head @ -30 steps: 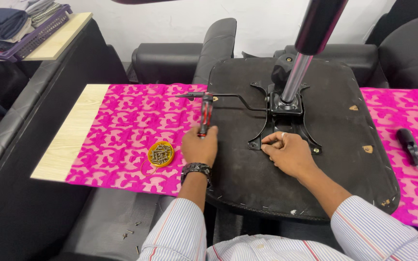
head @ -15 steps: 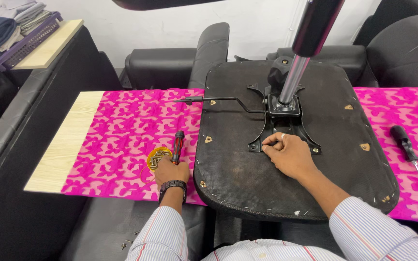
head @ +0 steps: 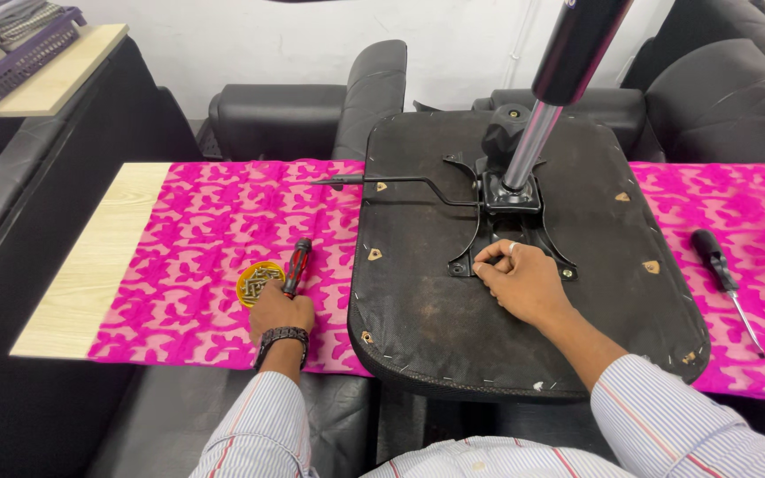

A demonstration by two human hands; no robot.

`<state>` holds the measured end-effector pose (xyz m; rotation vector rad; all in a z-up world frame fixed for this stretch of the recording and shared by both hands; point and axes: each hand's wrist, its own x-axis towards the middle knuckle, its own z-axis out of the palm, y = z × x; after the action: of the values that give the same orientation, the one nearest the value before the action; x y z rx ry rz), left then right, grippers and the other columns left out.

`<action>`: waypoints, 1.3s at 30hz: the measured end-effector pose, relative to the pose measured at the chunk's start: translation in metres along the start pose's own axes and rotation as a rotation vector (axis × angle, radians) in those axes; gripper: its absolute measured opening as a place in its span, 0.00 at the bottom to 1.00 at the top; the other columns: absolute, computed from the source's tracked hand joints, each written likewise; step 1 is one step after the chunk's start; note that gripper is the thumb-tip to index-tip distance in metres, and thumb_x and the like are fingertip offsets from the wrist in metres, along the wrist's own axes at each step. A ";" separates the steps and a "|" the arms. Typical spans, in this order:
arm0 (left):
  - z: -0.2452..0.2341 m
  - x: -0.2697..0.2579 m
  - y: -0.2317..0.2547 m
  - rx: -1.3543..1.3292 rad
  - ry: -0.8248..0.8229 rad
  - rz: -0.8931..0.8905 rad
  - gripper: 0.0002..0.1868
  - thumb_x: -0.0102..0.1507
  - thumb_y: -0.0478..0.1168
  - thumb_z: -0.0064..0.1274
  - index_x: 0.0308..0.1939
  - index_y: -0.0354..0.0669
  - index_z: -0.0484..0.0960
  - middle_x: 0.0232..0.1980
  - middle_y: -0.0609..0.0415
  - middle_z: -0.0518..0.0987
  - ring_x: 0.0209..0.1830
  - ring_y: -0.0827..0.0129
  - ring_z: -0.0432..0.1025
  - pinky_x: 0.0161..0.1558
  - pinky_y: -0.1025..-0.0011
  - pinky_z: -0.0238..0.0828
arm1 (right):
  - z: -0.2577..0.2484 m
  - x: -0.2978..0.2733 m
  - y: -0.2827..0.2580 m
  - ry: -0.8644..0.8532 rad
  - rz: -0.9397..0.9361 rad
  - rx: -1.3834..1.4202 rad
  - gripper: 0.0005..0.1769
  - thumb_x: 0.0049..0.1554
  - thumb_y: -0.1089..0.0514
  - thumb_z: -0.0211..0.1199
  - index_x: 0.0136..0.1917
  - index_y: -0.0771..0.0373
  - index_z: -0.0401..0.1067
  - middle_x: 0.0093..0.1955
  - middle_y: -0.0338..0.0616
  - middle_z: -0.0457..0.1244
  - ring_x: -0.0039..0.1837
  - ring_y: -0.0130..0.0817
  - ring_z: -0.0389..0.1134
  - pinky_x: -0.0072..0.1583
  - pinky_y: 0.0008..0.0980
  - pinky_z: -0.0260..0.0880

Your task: The person attaches a gas-lift cylinder to the underside of an office chair seat using a screwdriver. They align the metal mounting plate, insert screws, and tighten them to secure the cylinder to the seat.

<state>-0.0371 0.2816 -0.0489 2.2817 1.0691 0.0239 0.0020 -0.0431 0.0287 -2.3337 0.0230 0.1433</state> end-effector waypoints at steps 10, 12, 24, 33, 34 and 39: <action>0.003 -0.006 0.007 0.082 0.143 0.086 0.14 0.57 0.43 0.54 0.44 0.42 0.83 0.44 0.42 0.83 0.50 0.46 0.77 0.49 0.49 0.71 | 0.001 0.001 -0.003 0.012 0.011 -0.012 0.09 0.57 0.55 0.66 0.48 0.61 0.79 0.26 0.37 0.67 0.28 0.23 0.67 0.36 0.25 0.70; 0.008 -0.012 0.009 0.104 0.169 0.094 0.15 0.57 0.43 0.55 0.46 0.41 0.82 0.48 0.43 0.82 0.52 0.45 0.76 0.51 0.47 0.70 | 0.001 0.001 -0.003 0.019 0.007 -0.012 0.09 0.57 0.55 0.66 0.48 0.61 0.79 0.25 0.37 0.67 0.28 0.23 0.67 0.36 0.24 0.70; 0.016 -0.028 0.040 0.092 0.325 0.409 0.22 0.55 0.47 0.58 0.54 0.51 0.82 0.54 0.46 0.76 0.56 0.49 0.71 0.51 0.48 0.67 | -0.003 0.004 -0.002 -0.026 0.042 0.055 0.10 0.58 0.55 0.65 0.49 0.61 0.78 0.28 0.39 0.67 0.30 0.24 0.68 0.36 0.25 0.73; 0.030 -0.053 0.090 -0.109 0.037 0.456 0.35 0.56 0.58 0.59 0.64 0.53 0.74 0.59 0.42 0.73 0.57 0.47 0.71 0.53 0.52 0.69 | -0.010 0.002 -0.005 -0.077 0.083 0.107 0.12 0.57 0.56 0.65 0.52 0.62 0.78 0.32 0.38 0.70 0.33 0.22 0.70 0.37 0.24 0.74; 0.029 -0.056 0.092 -0.100 0.018 0.421 0.36 0.56 0.60 0.58 0.65 0.54 0.72 0.59 0.43 0.74 0.57 0.48 0.71 0.53 0.52 0.70 | -0.014 0.002 -0.005 -0.058 0.101 0.127 0.12 0.57 0.56 0.66 0.52 0.62 0.78 0.33 0.39 0.70 0.33 0.23 0.70 0.37 0.24 0.74; 0.018 -0.063 0.091 -0.018 -0.059 0.262 0.41 0.57 0.70 0.57 0.65 0.50 0.73 0.57 0.49 0.78 0.59 0.56 0.74 0.55 0.57 0.72 | -0.043 0.010 -0.008 0.250 0.150 0.241 0.16 0.55 0.56 0.69 0.55 0.66 0.80 0.37 0.42 0.71 0.35 0.25 0.69 0.40 0.29 0.73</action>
<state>-0.0121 0.1838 -0.0001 2.3760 0.7322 0.0714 0.0167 -0.0678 0.0627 -2.0939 0.3219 -0.0742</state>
